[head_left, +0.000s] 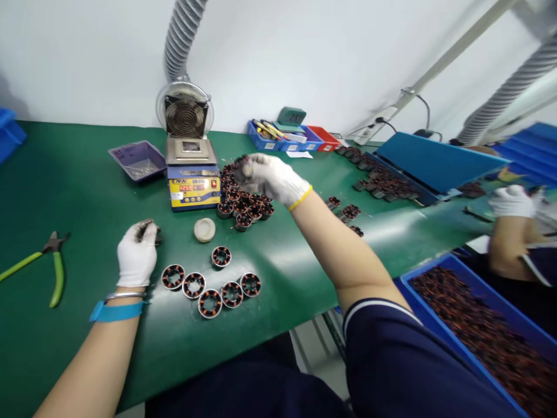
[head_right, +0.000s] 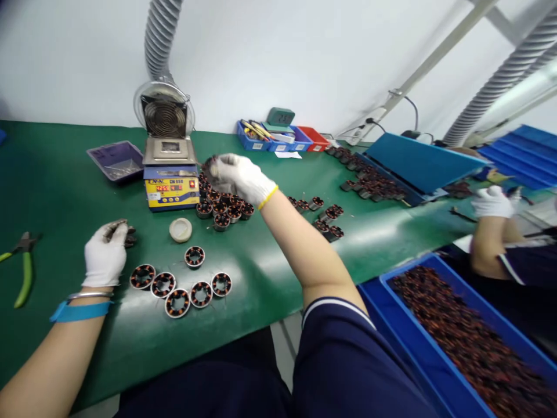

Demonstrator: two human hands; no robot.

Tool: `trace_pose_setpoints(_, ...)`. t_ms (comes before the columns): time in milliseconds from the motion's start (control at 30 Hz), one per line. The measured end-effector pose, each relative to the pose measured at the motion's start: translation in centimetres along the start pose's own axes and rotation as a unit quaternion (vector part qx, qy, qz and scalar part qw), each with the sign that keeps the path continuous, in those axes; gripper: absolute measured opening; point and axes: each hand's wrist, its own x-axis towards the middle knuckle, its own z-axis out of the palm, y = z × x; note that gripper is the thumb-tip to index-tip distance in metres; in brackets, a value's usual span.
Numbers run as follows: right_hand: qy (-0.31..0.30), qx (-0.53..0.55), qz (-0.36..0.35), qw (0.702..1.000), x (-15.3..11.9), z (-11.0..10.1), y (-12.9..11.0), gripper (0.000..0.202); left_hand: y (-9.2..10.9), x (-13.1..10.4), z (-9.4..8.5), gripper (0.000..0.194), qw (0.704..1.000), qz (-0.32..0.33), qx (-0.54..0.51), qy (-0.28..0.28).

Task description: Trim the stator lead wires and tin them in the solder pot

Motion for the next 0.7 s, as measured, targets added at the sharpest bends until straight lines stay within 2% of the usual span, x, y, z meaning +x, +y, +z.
trace_pose_setpoints(100,-0.038,0.123,0.060,0.990,-7.9,1.9,3.6,0.052,-0.1,0.2,0.1,0.032,1.000,-0.001,0.006,0.005)
trace_pose_setpoints(167,-0.050,0.184,0.112,0.975,-12.3,3.7,5.3,0.058,0.0,0.2,0.1,0.029,1.000,-0.005,0.013,0.008)
trace_pose_setpoints(233,-0.039,0.139,0.139,0.980,-15.4,5.4,6.3,0.057,0.1,0.2,0.0,0.026,1.000,-0.004,0.022,0.011)
trace_pose_setpoints(300,-0.049,0.073,0.113,0.990,-17.1,6.3,6.6,0.054,0.2,0.1,0.0,0.025,1.000,0.000,0.028,0.011)
trace_pose_setpoints(400,-0.107,0.087,0.018,0.990,-17.2,5.9,6.3,0.051,0.4,0.0,-0.1,0.025,1.000,0.002,0.027,0.006)
trace_pose_setpoints(467,-0.074,0.080,-0.033,0.993,-16.1,5.0,6.1,0.048,0.5,0.1,-0.1,0.024,1.000,0.000,0.022,0.004)
trace_pose_setpoints(533,0.002,-0.032,-0.083,0.996,-14.2,4.4,5.9,0.045,0.7,0.1,-0.1,0.023,1.000,-0.005,0.013,0.002)
trace_pose_setpoints(567,0.022,-0.117,-0.106,0.987,-13.1,4.2,5.8,0.043,0.8,0.1,-0.1,0.022,1.000,-0.009,0.007,0.001)
trace_pose_setpoints(633,0.012,-0.265,-0.133,0.955,-11.0,4.4,5.7,0.039,1.0,0.1,-0.1,0.021,1.000,-0.022,-0.008,0.000)
trace_pose_setpoints(700,-0.018,-0.347,-0.132,0.928,-9.4,4.9,5.7,0.032,1.3,0.1,-0.2,0.020,0.999,-0.036,-0.024,-0.003)
